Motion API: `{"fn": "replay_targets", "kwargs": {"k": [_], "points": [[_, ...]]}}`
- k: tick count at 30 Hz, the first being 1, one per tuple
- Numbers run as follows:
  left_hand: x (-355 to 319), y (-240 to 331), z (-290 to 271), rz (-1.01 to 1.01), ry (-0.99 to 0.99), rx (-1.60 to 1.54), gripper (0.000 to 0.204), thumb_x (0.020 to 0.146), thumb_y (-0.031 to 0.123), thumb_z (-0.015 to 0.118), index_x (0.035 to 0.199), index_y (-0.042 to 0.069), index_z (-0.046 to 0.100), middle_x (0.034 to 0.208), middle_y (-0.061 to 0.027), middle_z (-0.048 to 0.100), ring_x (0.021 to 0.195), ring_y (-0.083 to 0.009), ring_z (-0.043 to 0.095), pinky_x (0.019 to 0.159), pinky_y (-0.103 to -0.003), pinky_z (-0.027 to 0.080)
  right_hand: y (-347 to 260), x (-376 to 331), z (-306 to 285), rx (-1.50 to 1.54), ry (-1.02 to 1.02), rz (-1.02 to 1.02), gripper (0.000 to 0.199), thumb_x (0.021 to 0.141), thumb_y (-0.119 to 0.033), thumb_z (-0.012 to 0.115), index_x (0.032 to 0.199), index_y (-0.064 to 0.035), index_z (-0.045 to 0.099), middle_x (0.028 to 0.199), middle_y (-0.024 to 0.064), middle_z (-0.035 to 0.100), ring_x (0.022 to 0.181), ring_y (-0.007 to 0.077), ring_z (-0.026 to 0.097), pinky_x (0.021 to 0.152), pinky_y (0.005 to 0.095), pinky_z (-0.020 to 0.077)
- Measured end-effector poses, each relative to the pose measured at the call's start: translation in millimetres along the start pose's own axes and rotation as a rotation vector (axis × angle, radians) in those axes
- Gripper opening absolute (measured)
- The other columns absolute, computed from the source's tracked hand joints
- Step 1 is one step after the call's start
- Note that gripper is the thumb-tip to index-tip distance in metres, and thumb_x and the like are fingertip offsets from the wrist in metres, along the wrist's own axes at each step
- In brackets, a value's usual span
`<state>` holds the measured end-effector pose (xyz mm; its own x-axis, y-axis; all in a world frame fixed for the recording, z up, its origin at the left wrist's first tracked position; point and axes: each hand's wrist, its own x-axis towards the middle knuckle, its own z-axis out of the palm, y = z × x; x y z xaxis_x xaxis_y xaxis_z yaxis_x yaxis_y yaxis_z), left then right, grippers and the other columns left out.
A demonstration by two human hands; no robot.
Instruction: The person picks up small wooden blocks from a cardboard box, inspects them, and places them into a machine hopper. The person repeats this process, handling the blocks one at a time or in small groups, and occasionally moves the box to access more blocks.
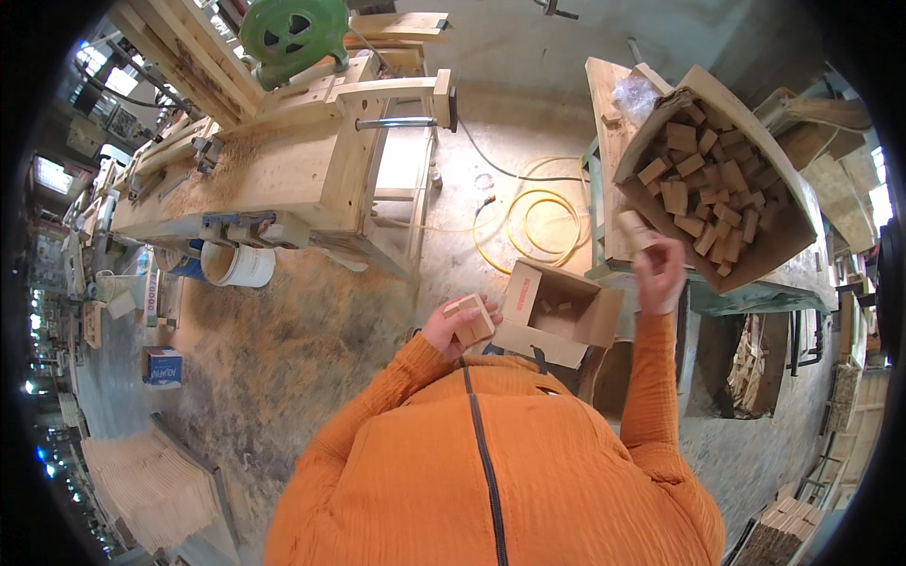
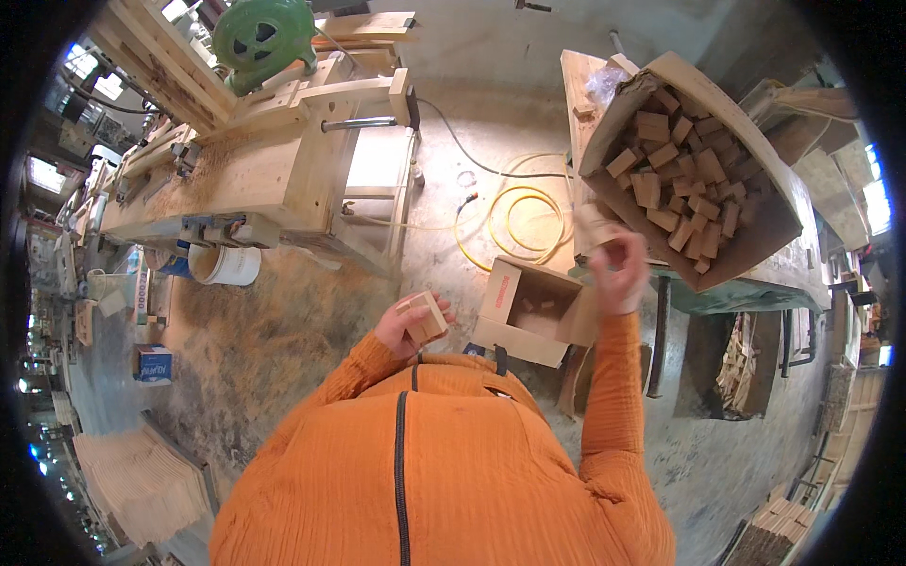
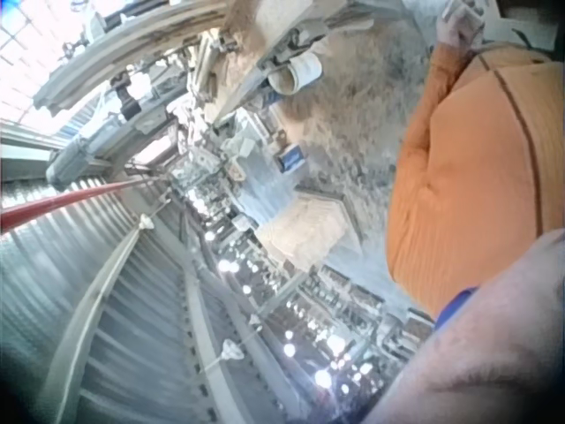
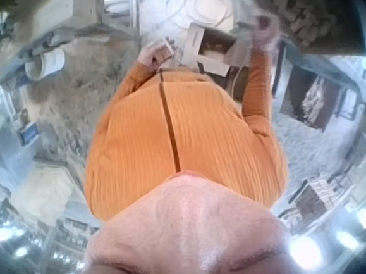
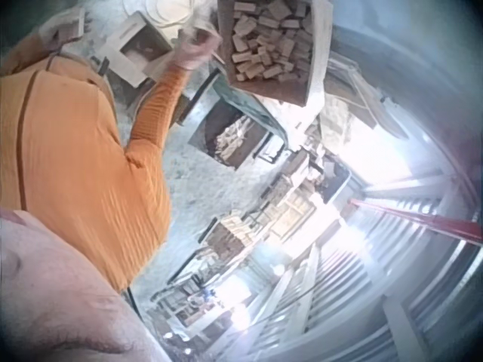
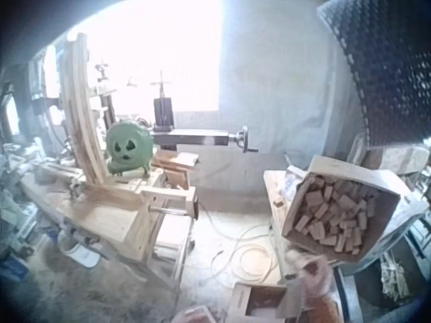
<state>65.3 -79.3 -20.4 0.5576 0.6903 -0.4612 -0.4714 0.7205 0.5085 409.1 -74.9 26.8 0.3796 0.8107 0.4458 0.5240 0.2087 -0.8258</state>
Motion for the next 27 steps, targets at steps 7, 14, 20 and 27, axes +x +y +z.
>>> {"fn": "replay_targets", "kwargs": {"k": [7,14,20,27], "points": [[14.7,5.2,18.2,0.094,-0.11,-0.002,0.041,0.085,0.017,0.061,0.121,0.004,0.045,0.114,-0.0095,0.055,0.106,-0.0241,0.055,0.089,-0.038,0.048,-71.9,-70.9,99.8,0.122,-0.432,-0.364,0.034,0.064,0.003,0.064,0.094,-0.0051,0.05,0.104,0.0147,0.055,0.093,0.0316,0.058,0.079,0.0344,0.0486],[6.7,0.6,29.3,0.248,0.034,0.093,0.038,0.083,0.008,0.062,0.118,0.002,0.047,0.109,-0.0078,0.056,0.1,-0.0187,0.057,0.086,-0.033,0.049,-68.3,-76.5,109.1,0.373,-0.49,0.026,0.028,0.071,0.001,0.066,0.093,-0.003,0.051,0.103,0.0099,0.052,0.089,0.0194,0.055,0.078,0.0275,0.0459],[-1.2,-8.8,23.8,0.359,0.138,0.031,0.031,0.082,0.003,0.062,0.111,0.0,0.051,0.104,-0.0072,0.059,0.095,-0.0172,0.059,0.084,-0.031,0.049,-61.5,-88.9,127.6,0.579,-0.56,0.148,0.031,0.074,0.002,0.065,0.101,-0.0017,0.051,0.104,0.0084,0.053,0.092,0.0137,0.054,0.077,0.0261,0.0447],[-12.8,-16.4,13.2,0.536,0.349,0.257,0.031,0.081,0.002,0.063,0.11,0.0,0.053,0.103,-0.0068,0.06,0.093,-0.0157,0.059,0.081,-0.031,0.052,-66.5,-95.8,144.2,0.488,-0.572,0.07,0.026,0.074,0.004,0.064,0.097,-0.002,0.054,0.098,0.0071,0.057,0.087,0.0137,0.056,0.078,0.0253,0.0458]]}}
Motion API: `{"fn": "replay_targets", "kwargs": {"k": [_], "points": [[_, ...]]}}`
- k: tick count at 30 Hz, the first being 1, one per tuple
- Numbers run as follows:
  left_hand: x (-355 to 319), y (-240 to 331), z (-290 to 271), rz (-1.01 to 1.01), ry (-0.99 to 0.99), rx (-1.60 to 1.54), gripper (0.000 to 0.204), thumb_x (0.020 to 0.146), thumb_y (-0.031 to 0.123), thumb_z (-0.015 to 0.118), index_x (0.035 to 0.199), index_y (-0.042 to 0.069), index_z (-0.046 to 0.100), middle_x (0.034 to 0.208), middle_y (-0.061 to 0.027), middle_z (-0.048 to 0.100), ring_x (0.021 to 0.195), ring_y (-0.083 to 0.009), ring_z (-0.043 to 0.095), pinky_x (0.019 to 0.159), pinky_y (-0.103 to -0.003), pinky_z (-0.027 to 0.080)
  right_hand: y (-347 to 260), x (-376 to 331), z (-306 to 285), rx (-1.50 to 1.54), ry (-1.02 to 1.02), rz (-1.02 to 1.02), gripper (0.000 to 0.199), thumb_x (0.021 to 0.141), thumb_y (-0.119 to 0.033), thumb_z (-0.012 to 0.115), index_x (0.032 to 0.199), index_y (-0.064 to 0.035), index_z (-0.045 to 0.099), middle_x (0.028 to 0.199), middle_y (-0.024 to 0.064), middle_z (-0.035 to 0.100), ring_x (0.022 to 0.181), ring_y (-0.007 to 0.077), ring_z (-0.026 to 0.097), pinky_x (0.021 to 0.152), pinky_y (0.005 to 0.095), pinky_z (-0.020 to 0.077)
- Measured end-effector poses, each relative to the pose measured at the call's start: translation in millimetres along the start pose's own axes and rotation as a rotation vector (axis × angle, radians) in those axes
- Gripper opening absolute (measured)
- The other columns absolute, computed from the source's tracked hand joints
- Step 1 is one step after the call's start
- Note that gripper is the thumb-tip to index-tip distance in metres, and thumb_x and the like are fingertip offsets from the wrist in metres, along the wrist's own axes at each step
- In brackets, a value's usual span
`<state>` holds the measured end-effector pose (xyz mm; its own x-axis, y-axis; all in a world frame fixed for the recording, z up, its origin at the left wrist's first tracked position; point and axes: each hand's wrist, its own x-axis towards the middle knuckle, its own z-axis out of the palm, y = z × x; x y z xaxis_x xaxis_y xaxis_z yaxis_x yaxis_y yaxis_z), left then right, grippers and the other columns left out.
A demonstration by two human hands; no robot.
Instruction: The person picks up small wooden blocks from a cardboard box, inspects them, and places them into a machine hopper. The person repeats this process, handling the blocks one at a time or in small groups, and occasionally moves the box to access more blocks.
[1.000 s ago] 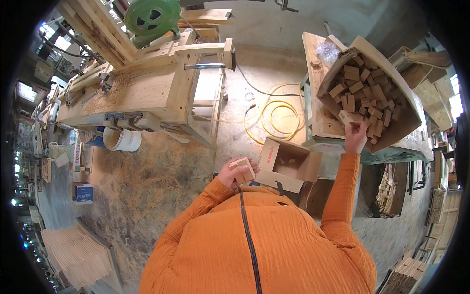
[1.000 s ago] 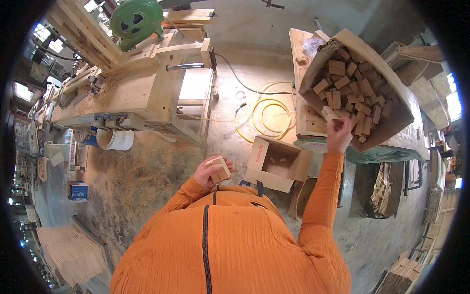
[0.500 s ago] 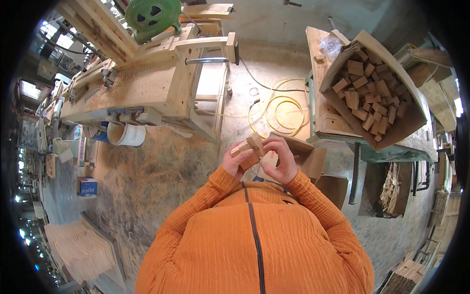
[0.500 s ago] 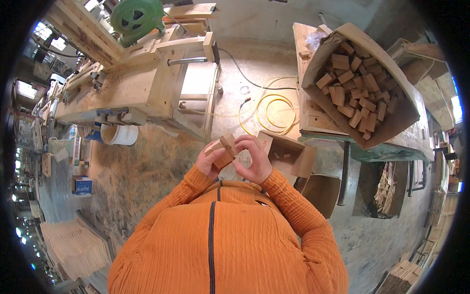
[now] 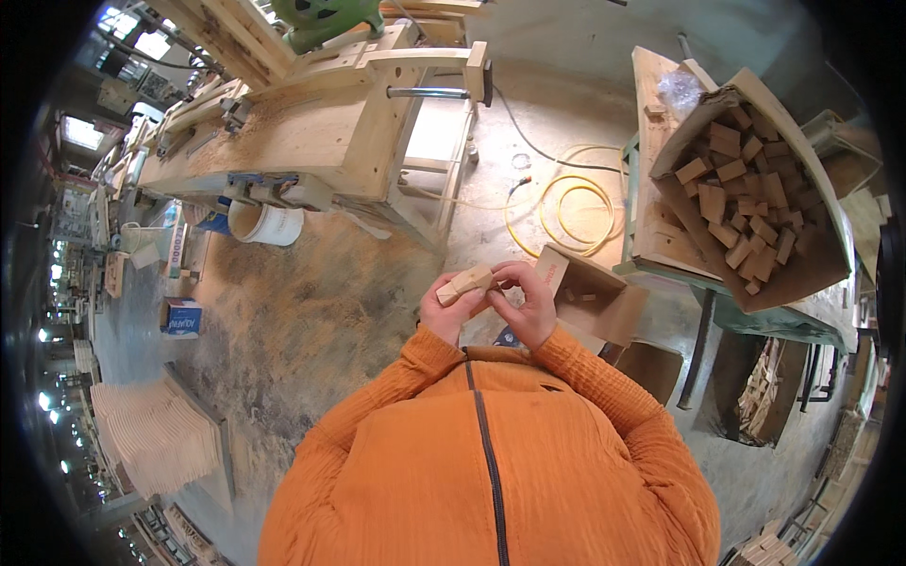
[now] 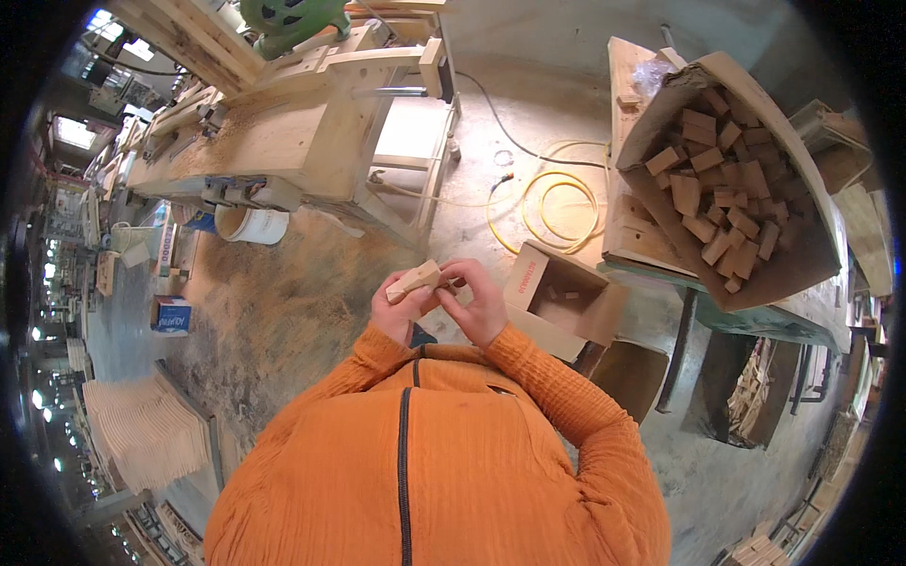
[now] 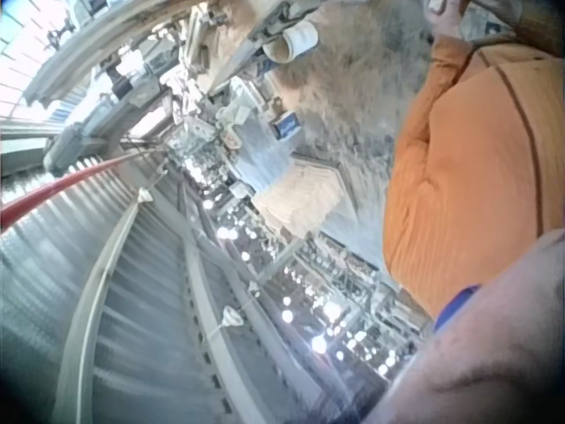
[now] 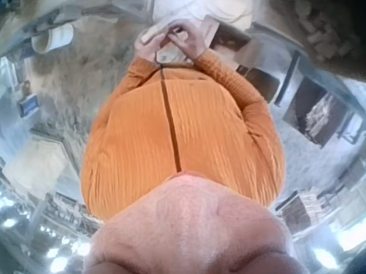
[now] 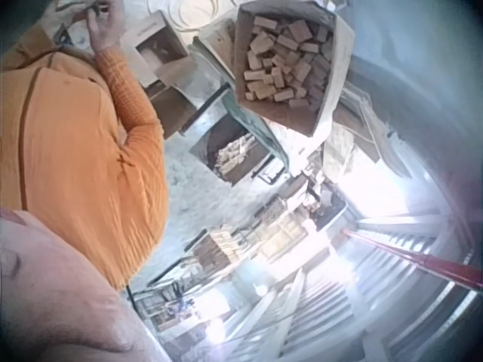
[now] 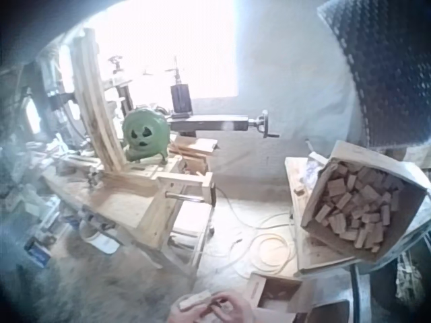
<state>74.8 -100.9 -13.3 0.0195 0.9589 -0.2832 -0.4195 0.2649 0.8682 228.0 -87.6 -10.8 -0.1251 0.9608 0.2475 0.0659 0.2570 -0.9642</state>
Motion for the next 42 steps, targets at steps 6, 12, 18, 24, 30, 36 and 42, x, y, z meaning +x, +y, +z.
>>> {"fn": "replay_targets", "kwargs": {"k": [6,12,18,24,30,36,42], "points": [[-8.6,19.8,-4.3,0.11,0.047,0.088,0.026,0.081,0.001,0.063,0.106,0.002,0.055,0.099,-0.0056,0.061,0.089,-0.0139,0.061,0.079,-0.029,0.053,-4.3,5.2,18.8,-0.02,-0.041,-0.069,0.037,0.07,-0.001,0.069,0.102,-0.0046,0.052,0.099,0.0106,0.053,0.088,0.0212,0.055,0.077,0.0308,0.0461],[-16.2,26.1,-45.2,0.122,0.206,-0.183,0.026,0.083,0.0,0.062,0.107,0.001,0.054,0.099,-0.0064,0.061,0.089,-0.0142,0.061,0.079,-0.027,0.053,-31.3,3.8,79.4,-0.413,-0.143,-0.241,0.076,0.057,-0.01,0.079,0.123,-0.0036,0.041,0.114,0.0176,0.045,0.106,0.0324,0.046,0.088,0.0397,0.0426],[-45.1,53.3,-100.5,0.137,0.194,-0.19,0.029,0.083,-0.002,0.06,0.111,0.001,0.053,0.104,-0.0061,0.06,0.094,-0.015,0.059,0.08,-0.027,0.051,-35.9,1.0,150.2,-0.38,-0.205,-0.301,0.085,0.053,-0.017,0.08,0.127,-0.0082,0.039,0.119,0.0179,0.042,0.108,0.0372,0.042,0.091,0.0444,0.0391],[-91.5,58.3,-179.1,0.097,0.181,-0.116,0.035,0.082,-0.001,0.062,0.116,0.0,0.053,0.109,-0.0068,0.059,0.097,-0.0147,0.058,0.083,-0.026,0.049,-46.5,-23.2,220.8,-0.385,-0.293,-0.328,0.086,0.05,-0.016,0.08,0.127,-0.0059,0.042,0.117,0.0162,0.045,0.105,0.0361,0.044,0.089,0.043,0.0407],[-130.5,65.1,-244.1,0.102,0.075,-0.295,0.043,0.088,0.018,0.059,0.124,-0.001,0.046,0.118,-0.0112,0.055,0.108,-0.0197,0.054,0.091,-0.032,0.045,-53.4,-39.6,283.0,-0.342,-0.36,-0.4,0.086,0.051,-0.013,0.078,0.127,-0.0048,0.042,0.117,0.0165,0.047,0.103,0.0355,0.046,0.088,0.0414,0.0417],[-156.4,107.2,-292.7,-0.341,-0.051,-0.651,0.08,0.083,0.071,0.033,0.119,0.002,0.049,0.111,-0.0145,0.057,0.103,-0.0267,0.057,0.085,-0.036,0.049,-60.6,-47.4,310.5,-0.255,-0.663,-0.477,0.08,0.054,-0.011,0.074,0.127,-0.0031,0.041,0.118,0.0156,0.05,0.107,0.0334,0.048,0.09,0.0406,0.041],[-142.7,85.4,-309.8,-0.511,0.072,-0.672,0.069,0.084,0.068,0.037,0.102,0.004,0.058,0.094,-0.0108,0.063,0.081,-0.0233,0.063,0.068,-0.036,0.055,-62.1,-54.2,319.0,-0.354,-0.805,-0.462,0.081,0.055,-0.011,0.073,0.128,-0.0015,0.039,0.12,0.0161,0.05,0.11,0.0353,0.047,0.091,0.0419,0.0408]]}}
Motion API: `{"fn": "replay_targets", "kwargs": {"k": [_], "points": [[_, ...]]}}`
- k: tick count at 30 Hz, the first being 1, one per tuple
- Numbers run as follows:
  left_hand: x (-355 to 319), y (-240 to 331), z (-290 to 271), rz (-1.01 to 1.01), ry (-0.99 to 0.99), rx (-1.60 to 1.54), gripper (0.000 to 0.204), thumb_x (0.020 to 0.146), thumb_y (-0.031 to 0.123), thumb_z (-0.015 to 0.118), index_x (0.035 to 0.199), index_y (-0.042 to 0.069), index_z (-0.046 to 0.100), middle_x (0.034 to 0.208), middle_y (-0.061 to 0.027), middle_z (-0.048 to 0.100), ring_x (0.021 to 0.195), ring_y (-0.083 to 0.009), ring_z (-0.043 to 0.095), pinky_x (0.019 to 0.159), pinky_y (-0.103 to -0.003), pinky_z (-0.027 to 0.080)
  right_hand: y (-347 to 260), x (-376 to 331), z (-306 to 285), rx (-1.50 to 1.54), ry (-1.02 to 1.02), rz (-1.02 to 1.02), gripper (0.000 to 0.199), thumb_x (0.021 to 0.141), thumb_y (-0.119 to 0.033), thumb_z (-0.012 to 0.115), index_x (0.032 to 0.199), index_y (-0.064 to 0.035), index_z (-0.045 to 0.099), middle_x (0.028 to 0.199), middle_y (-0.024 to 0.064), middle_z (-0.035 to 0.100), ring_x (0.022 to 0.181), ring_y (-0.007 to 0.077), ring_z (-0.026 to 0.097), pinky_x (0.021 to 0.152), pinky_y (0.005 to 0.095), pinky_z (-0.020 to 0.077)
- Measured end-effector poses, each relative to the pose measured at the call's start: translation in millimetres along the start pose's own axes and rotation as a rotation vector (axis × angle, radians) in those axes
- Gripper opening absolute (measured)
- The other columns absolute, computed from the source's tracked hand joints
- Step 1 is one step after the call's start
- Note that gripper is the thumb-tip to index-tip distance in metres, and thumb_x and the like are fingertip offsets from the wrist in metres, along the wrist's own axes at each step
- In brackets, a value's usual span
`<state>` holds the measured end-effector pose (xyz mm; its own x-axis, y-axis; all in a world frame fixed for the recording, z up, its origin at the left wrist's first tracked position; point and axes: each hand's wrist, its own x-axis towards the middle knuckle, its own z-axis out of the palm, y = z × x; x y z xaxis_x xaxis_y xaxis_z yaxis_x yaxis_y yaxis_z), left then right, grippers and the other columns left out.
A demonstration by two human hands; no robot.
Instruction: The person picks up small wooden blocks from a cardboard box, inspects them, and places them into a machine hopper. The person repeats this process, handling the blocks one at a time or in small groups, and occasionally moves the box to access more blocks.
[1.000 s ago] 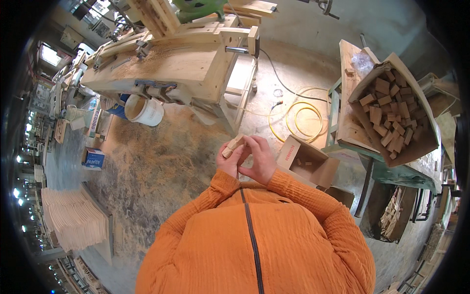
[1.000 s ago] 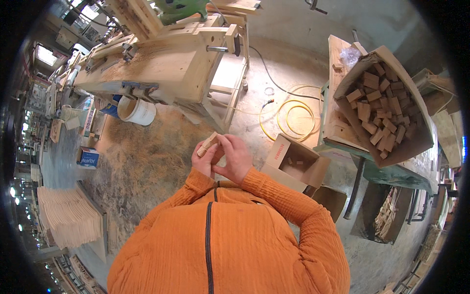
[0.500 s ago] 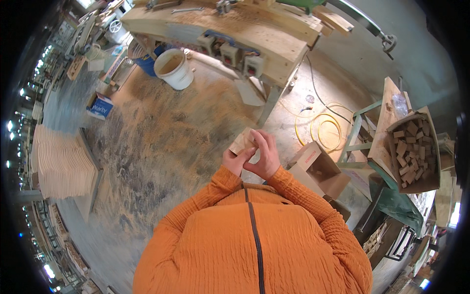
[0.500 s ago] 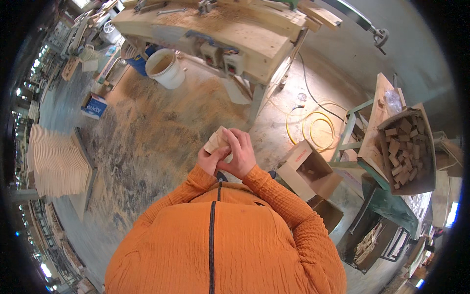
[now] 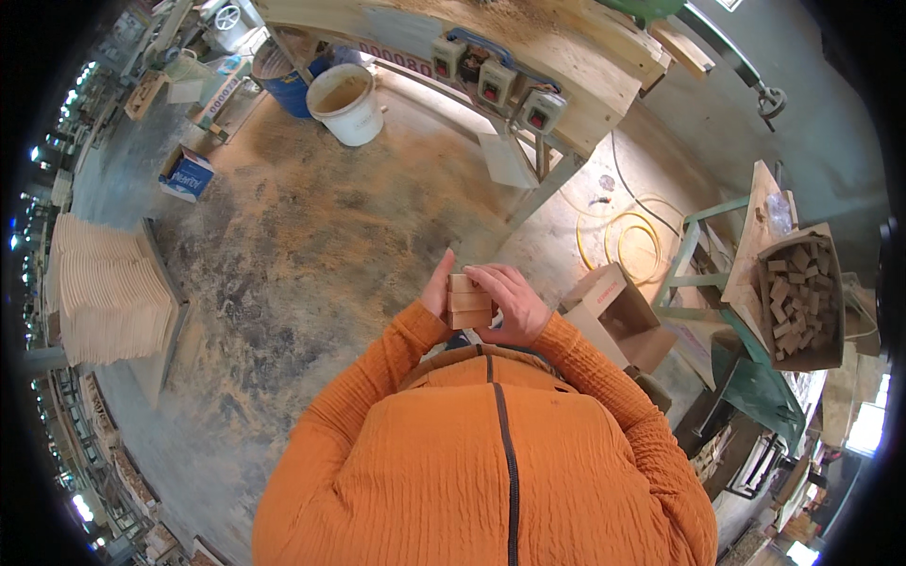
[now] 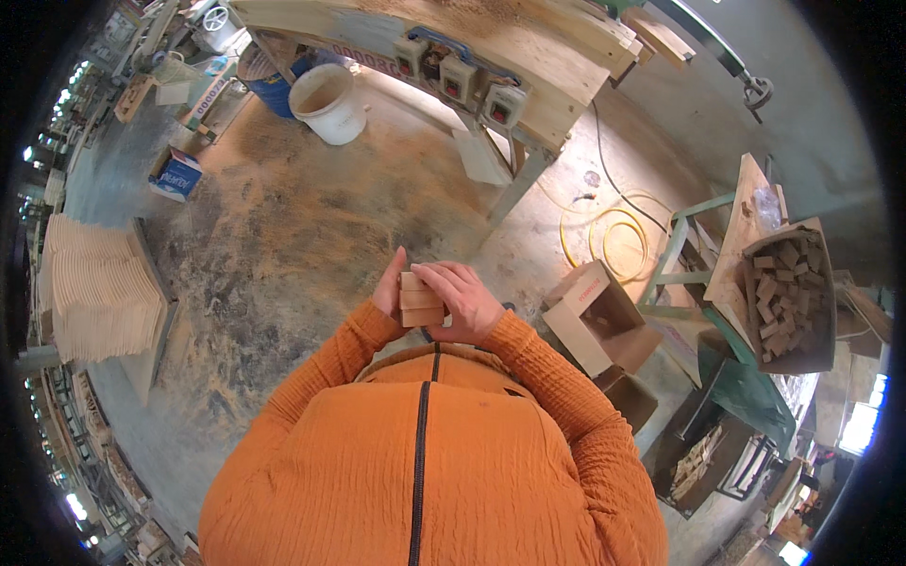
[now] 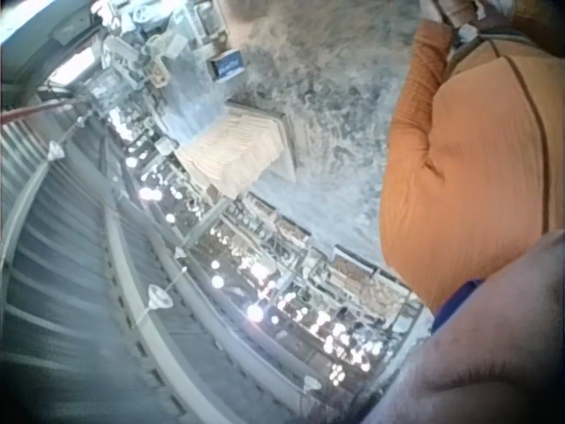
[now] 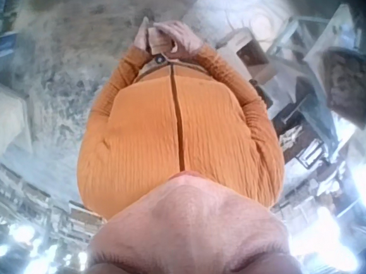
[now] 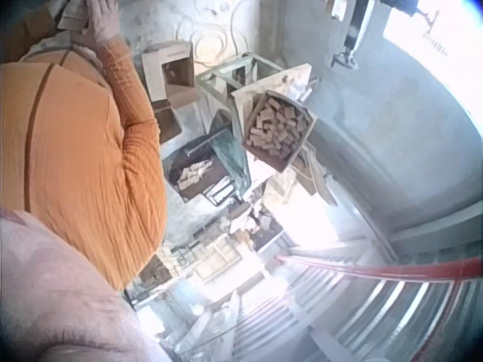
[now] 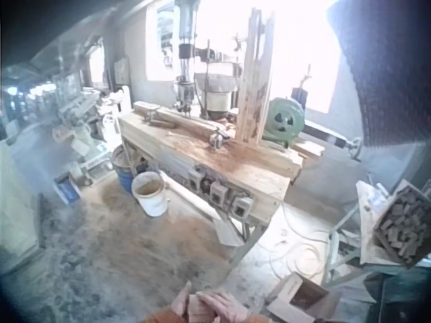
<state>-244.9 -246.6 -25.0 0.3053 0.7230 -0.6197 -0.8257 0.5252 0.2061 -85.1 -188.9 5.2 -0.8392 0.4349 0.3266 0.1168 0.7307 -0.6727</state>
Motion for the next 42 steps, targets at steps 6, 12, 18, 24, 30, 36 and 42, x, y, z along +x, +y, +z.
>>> {"fn": "replay_targets", "kwargs": {"k": [6,12,18,24,30,36,42], "points": [[32.0,1.2,-7.3,-0.004,-0.072,0.028,0.072,0.084,0.068,0.035,0.108,0.003,0.057,0.099,-0.0123,0.062,0.086,-0.0231,0.062,0.074,-0.035,0.054,14.3,-0.7,-8.5,0.061,-0.109,0.093,0.083,0.058,-0.014,0.072,0.131,-0.0037,0.035,0.123,0.017,0.047,0.113,0.0347,0.045,0.094,0.0429,0.0377],[42.6,20.5,0.5,0.11,-0.091,0.091,0.07,0.084,0.068,0.035,0.102,0.003,0.057,0.096,-0.0115,0.061,0.085,-0.0237,0.061,0.072,-0.037,0.054,34.1,11.6,-14.6,0.195,-0.022,0.127,0.089,0.058,-0.007,0.075,0.135,-0.0034,0.03,0.126,0.0213,0.043,0.113,0.0355,0.046,0.091,0.041,0.0426],[41.1,32.5,43.0,0.741,-0.246,0.481,0.073,0.085,0.064,0.04,0.118,0.0,0.048,0.104,-0.012,0.057,0.094,-0.02,0.057,0.082,-0.034,0.049,60.5,34.0,-29.4,-0.11,0.253,-0.205,0.08,0.056,-0.011,0.077,0.128,-0.0063,0.041,0.123,0.0138,0.049,0.116,0.0332,0.047,0.09,0.0428,0.0408],[48.1,59.1,80.7,0.935,-0.296,0.678,0.079,0.084,0.062,0.046,0.132,0.001,0.028,0.102,-0.0118,0.055,0.089,-0.0151,0.054,0.072,-0.029,0.046,87.6,58.7,-57.4,-0.117,0.4,-0.282,0.075,0.053,-0.012,0.078,0.121,-0.0064,0.047,0.122,0.012,0.051,0.116,0.0307,0.047,0.091,0.0427,0.0391],[74.9,62.4,94.3,0.751,-0.304,0.399,0.08,0.084,0.055,0.053,0.137,0.004,0.023,0.113,-0.013,0.052,0.098,-0.0201,0.054,0.082,-0.031,0.046,105.5,64.3,-79.8,0.016,0.247,-0.203,0.077,0.053,-0.014,0.079,0.122,-0.0054,0.045,0.12,0.0119,0.049,0.115,0.0312,0.047,0.094,0.0414,0.0378],[81.6,53.6,135.7,1.18,-0.178,1.253,0.077,0.072,0.017,0.074,0.135,0.003,0.031,0.127,-0.0159,0.047,0.118,-0.0285,0.047,0.097,-0.037,0.039,124.9,61.0,-83.8,0.446,0.597,0.037,0.08,0.06,-0.019,0.08,0.126,-0.0043,0.037,0.124,0.0165,0.045,0.116,0.0314,0.045,0.096,0.0406,0.0361],[90.7,61.6,159.4,1.448,-0.262,1.205,0.052,0.076,0.007,0.068,0.122,0.001,0.045,0.124,-0.0221,0.05,0.114,-0.0337,0.051,0.092,-0.04,0.043,105.9,71.6,-113.0,0.019,0.829,-0.299,0.068,0.063,-0.013,0.078,0.119,-0.0064,0.04,0.122,0.0181,0.046,0.108,0.0382,0.05,0.089,0.046,0.0437]]}}
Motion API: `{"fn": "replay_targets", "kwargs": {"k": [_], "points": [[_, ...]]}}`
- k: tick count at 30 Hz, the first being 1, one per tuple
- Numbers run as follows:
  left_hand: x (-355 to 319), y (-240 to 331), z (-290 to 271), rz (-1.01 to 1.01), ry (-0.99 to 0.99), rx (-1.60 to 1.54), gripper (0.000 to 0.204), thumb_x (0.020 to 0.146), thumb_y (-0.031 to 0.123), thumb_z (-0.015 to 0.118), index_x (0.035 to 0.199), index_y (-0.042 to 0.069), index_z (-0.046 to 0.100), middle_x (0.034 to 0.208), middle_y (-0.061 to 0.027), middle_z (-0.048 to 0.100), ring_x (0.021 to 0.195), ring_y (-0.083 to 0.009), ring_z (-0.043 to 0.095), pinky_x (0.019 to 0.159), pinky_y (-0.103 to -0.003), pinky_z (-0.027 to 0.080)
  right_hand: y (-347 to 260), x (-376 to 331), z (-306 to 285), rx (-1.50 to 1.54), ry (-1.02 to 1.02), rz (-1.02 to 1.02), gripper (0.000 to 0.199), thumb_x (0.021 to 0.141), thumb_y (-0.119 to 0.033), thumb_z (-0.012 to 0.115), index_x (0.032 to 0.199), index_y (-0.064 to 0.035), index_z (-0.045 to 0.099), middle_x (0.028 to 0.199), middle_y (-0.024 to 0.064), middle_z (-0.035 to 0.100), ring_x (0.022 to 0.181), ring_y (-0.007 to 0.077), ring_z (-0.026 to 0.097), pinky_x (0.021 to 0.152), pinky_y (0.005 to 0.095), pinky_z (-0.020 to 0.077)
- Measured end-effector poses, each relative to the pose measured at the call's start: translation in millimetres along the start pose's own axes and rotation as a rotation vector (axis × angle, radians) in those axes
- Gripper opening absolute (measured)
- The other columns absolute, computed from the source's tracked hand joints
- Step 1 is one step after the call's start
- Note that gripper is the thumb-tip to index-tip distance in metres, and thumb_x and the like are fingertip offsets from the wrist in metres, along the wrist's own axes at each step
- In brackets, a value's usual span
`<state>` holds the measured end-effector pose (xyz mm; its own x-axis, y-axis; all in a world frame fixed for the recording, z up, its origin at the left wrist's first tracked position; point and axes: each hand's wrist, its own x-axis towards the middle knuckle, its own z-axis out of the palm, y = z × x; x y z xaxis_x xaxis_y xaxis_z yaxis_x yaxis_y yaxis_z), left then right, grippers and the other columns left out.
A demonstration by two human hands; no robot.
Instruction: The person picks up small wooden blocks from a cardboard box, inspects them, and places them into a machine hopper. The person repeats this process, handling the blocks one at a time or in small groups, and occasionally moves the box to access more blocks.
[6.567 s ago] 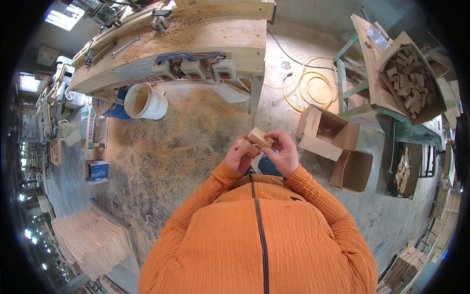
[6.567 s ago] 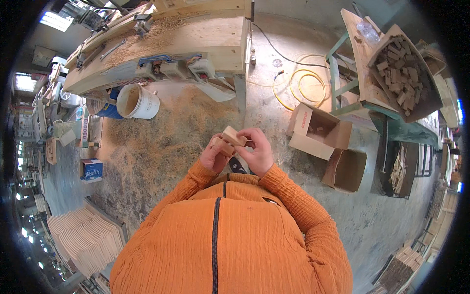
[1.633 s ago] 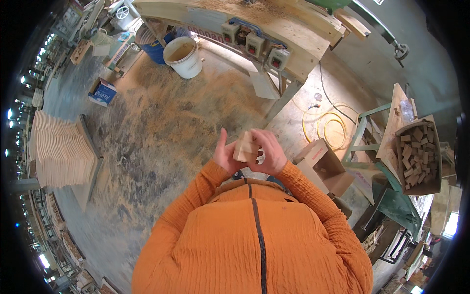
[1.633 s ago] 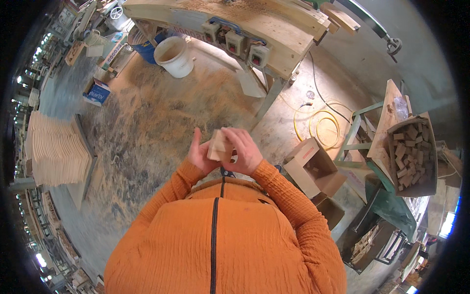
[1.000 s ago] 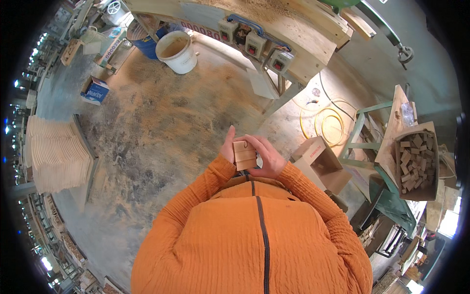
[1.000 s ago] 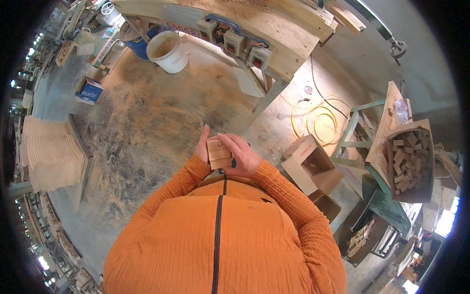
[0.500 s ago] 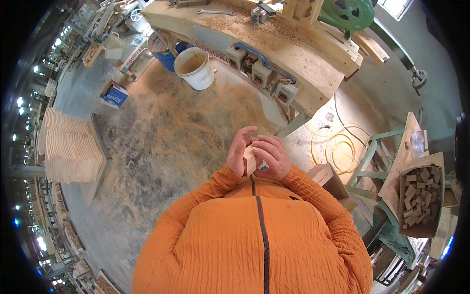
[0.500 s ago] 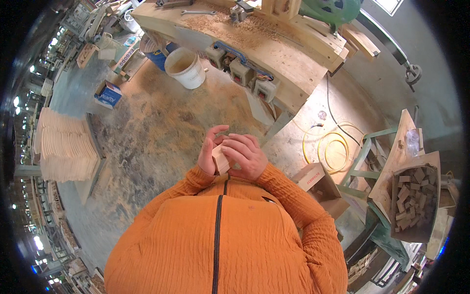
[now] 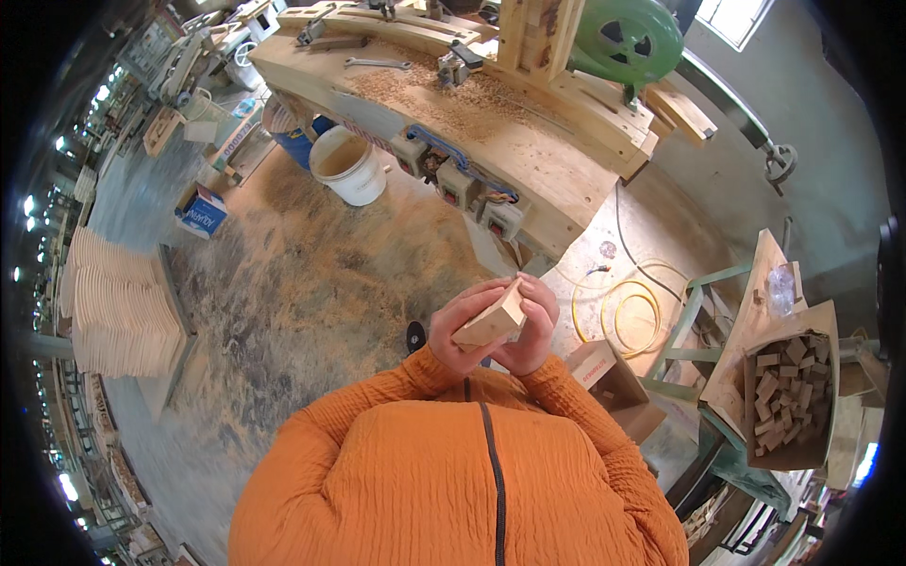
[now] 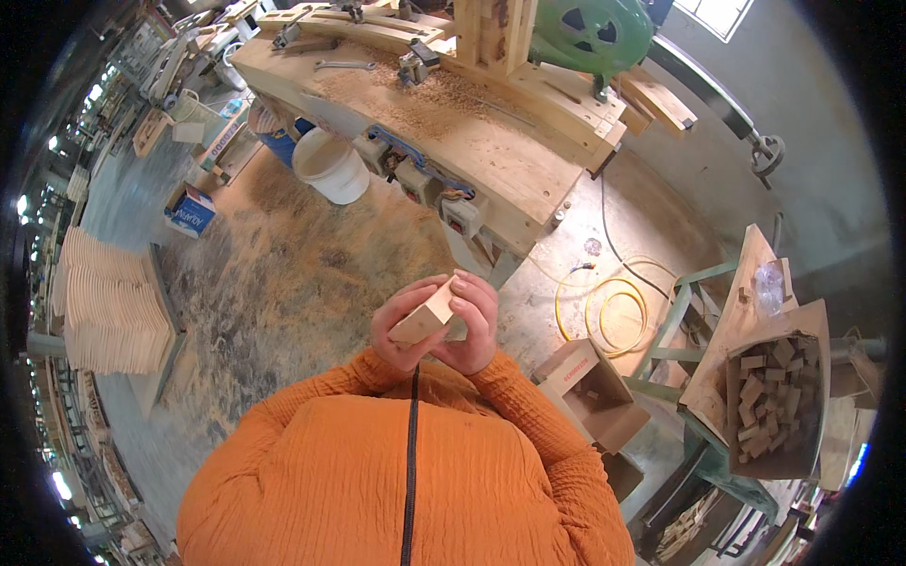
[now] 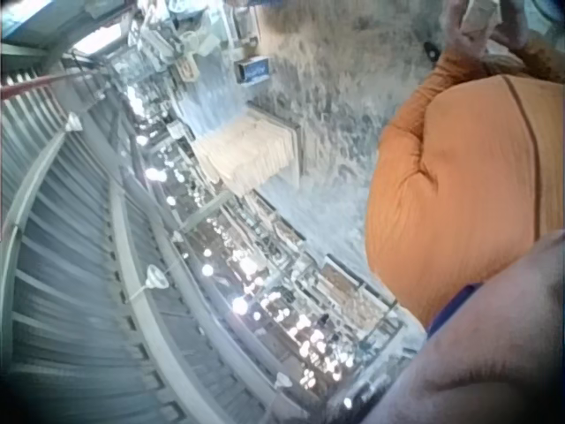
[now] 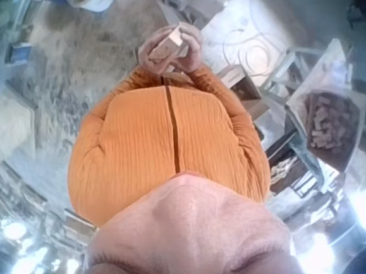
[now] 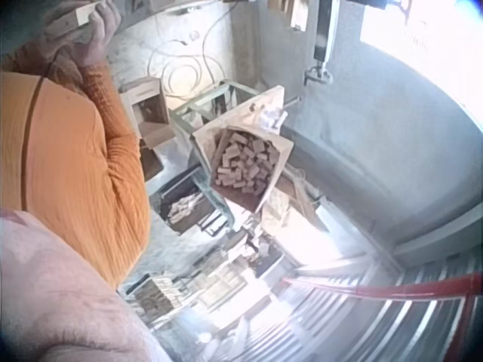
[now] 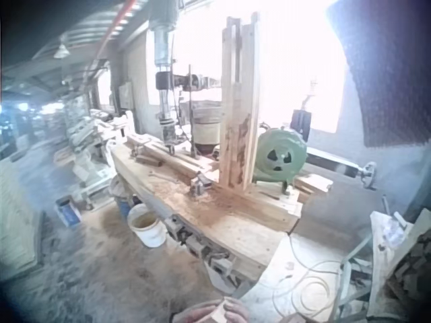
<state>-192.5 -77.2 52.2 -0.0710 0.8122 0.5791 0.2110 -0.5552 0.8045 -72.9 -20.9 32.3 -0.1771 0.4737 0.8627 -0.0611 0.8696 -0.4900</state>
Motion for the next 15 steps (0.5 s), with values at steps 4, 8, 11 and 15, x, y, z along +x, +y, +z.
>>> {"fn": "replay_targets", "kwargs": {"k": [4,8,11,15], "points": [[26.4,-2.8,-22.8,0.326,-0.089,0.187,0.045,0.075,0.007,0.069,0.115,0.001,0.047,0.119,-0.0237,0.054,0.106,-0.0358,0.057,0.086,-0.041,0.047,-1.7,7.9,-20.6,0.026,-0.074,-0.014,0.055,0.066,-0.009,0.074,0.113,-0.0057,0.045,0.121,0.0189,0.046,0.108,0.0399,0.051,0.089,0.0466,0.0437],[33.8,-5.9,-39.3,0.44,-0.264,0.241,0.04,0.076,0.009,0.07,0.108,0.001,0.048,0.117,-0.022,0.055,0.106,-0.0352,0.057,0.086,-0.04,0.048,-4.7,6.3,-37.0,0.029,-0.183,0.03,0.04,0.07,-0.001,0.067,0.106,-0.0053,0.051,0.114,0.0174,0.052,0.106,0.0381,0.052,0.088,0.0456,0.0443],[24.0,-8.1,-38.9,0.155,-0.312,0.061,0.039,0.076,0.008,0.07,0.108,0.002,0.047,0.114,-0.0173,0.056,0.106,-0.0299,0.057,0.086,-0.037,0.048,-1.9,20.5,-47.1,0.025,-0.335,0.1,0.039,0.071,0.002,0.066,0.107,-0.0038,0.053,0.106,0.0137,0.057,0.1,0.0304,0.056,0.082,0.0394,0.047],[-3.9,-24.6,-26.2,-0.627,-0.078,-0.437,0.039,0.079,0.006,0.066,0.113,0.003,0.048,0.111,-0.0098,0.057,0.101,-0.0201,0.057,0.086,-0.034,0.047,7.3,17.4,-38.1,0.173,-0.371,0.629,0.039,0.076,-0.005,0.07,0.112,-0.0015,0.054,0.093,0.0092,0.059,0.081,0.0171,0.058,0.071,0.027,0.0477]]}}
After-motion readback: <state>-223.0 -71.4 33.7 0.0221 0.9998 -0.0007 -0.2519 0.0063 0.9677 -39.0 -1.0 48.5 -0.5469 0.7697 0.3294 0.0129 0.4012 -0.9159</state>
